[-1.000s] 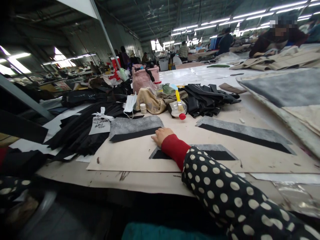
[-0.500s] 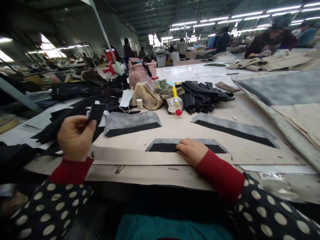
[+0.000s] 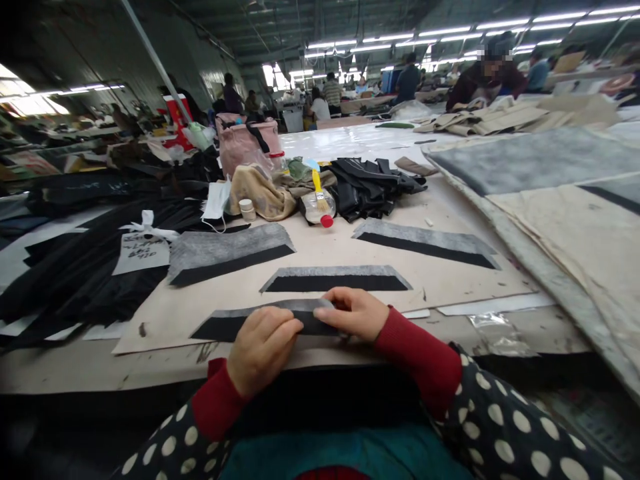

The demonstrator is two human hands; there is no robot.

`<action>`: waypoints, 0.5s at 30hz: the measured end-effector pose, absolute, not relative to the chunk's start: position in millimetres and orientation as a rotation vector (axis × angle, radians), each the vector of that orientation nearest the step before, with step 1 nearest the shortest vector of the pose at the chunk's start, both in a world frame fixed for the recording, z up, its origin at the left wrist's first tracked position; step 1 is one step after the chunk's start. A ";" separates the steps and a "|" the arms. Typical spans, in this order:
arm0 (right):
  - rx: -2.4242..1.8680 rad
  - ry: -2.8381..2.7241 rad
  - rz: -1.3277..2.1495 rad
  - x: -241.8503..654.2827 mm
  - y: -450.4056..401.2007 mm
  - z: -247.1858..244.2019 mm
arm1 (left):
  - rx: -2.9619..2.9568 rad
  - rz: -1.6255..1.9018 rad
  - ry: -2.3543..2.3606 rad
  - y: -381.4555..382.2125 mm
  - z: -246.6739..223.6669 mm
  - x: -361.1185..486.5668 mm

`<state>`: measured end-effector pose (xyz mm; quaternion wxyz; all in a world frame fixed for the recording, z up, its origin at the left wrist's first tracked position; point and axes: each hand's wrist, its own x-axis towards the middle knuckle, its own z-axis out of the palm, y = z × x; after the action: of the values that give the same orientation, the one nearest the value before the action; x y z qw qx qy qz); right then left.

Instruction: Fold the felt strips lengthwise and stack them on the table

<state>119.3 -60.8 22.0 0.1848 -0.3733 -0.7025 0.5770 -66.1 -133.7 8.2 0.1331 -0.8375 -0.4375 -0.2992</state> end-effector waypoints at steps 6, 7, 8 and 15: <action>-0.934 -2.277 0.988 146.8 -77.5 26.5 | -2.690 -0.614 -1.527 -134.4 25.1 -60.9; -0.916 -2.273 0.965 152.6 -78.4 27.6 | -2.703 -0.565 -1.615 -133.7 28.3 -65.8; -0.915 -2.254 0.947 158.9 -78.3 28.4 | -2.727 -0.498 -1.703 -132.9 31.4 -72.5; -1.125 -1.920 0.898 197.8 -57.6 28.2 | -2.691 -0.567 -2.199 -121.6 55.6 -131.0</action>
<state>197.8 -57.6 28.2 0.3625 -0.4369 -0.7457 0.3489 -131.0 -121.6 55.6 -0.1888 -0.7505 -0.6133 -0.1582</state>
